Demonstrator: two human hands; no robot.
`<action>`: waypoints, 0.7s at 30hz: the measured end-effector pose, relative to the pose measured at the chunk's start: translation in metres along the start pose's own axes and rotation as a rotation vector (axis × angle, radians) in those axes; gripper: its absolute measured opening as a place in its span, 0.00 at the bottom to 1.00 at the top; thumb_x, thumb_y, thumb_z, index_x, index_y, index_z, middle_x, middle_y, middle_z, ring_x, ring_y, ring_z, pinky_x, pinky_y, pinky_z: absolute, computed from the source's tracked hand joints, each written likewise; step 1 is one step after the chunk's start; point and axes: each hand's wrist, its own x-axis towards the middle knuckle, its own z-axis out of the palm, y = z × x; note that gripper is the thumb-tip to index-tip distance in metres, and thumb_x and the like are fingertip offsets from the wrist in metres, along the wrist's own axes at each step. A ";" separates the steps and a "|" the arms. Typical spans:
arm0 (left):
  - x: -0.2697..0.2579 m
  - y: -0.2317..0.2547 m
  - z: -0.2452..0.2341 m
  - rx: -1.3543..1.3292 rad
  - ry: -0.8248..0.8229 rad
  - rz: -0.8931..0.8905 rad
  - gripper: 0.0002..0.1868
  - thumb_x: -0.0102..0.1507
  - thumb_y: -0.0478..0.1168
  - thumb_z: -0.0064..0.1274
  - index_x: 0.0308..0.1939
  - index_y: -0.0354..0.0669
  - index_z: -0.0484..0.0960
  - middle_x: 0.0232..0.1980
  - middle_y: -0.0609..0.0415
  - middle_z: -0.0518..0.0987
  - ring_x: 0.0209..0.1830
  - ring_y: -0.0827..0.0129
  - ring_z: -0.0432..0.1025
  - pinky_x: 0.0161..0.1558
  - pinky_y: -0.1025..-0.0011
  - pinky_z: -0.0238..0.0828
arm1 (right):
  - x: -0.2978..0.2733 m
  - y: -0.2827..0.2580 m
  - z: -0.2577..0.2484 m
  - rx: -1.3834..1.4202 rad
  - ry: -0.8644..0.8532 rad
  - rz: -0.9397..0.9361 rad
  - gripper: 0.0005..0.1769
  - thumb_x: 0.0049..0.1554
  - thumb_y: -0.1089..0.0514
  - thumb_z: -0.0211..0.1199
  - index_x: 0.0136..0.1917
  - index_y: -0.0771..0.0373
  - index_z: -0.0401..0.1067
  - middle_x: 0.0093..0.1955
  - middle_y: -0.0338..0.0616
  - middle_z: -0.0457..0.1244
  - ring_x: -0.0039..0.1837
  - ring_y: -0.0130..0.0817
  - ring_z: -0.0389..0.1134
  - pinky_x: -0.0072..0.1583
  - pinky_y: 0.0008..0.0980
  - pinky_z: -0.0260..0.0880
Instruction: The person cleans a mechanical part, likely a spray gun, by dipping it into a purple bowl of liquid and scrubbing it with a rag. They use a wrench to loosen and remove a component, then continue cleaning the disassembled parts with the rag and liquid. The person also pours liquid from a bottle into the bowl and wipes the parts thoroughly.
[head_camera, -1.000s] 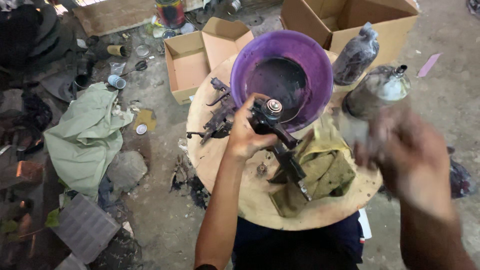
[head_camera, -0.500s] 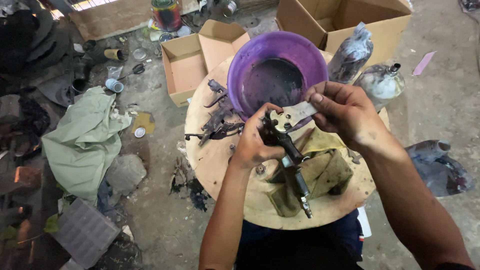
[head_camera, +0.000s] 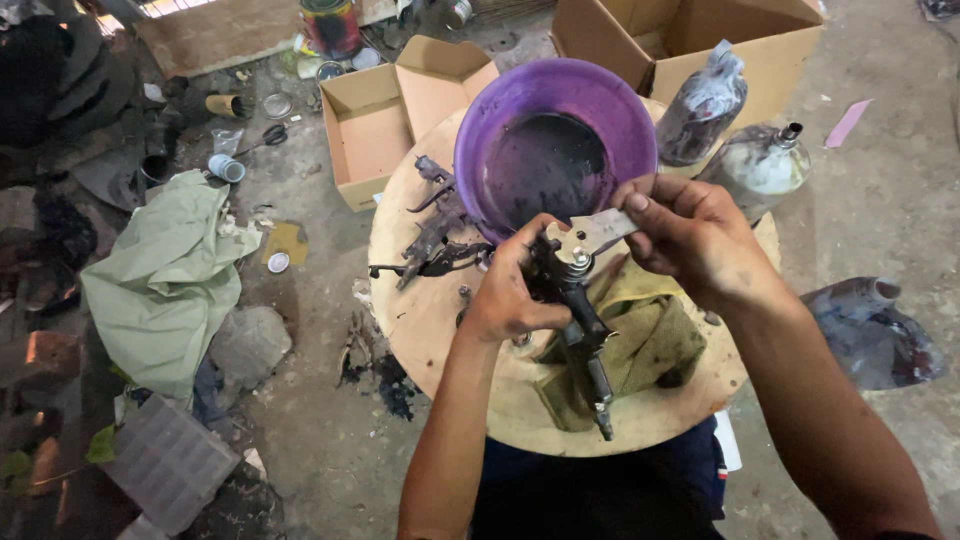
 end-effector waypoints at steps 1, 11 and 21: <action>-0.001 0.000 0.000 -0.010 0.007 -0.011 0.44 0.42 0.23 0.64 0.63 0.38 0.69 0.54 0.59 0.75 0.55 0.75 0.69 0.60 0.75 0.67 | 0.001 0.001 -0.001 -0.012 -0.002 0.009 0.09 0.66 0.58 0.57 0.53 0.66 0.72 0.34 0.35 0.62 0.34 0.18 0.58 0.34 0.17 0.53; -0.004 0.001 -0.004 0.059 0.003 0.082 0.40 0.44 0.26 0.63 0.61 0.38 0.71 0.54 0.60 0.76 0.56 0.75 0.70 0.63 0.73 0.67 | 0.014 -0.007 -0.012 -0.090 -0.219 0.016 0.05 0.62 0.63 0.60 0.52 0.66 0.71 0.34 0.33 0.58 0.33 0.19 0.56 0.32 0.20 0.50; -0.029 -0.021 -0.003 0.412 0.178 0.018 0.53 0.37 0.30 0.69 0.67 0.34 0.67 0.54 0.58 0.76 0.56 0.73 0.71 0.64 0.74 0.65 | -0.018 -0.011 -0.001 -0.719 -0.204 -0.337 0.09 0.57 0.64 0.57 0.52 0.65 0.69 0.43 0.39 0.63 0.45 0.29 0.64 0.46 0.31 0.67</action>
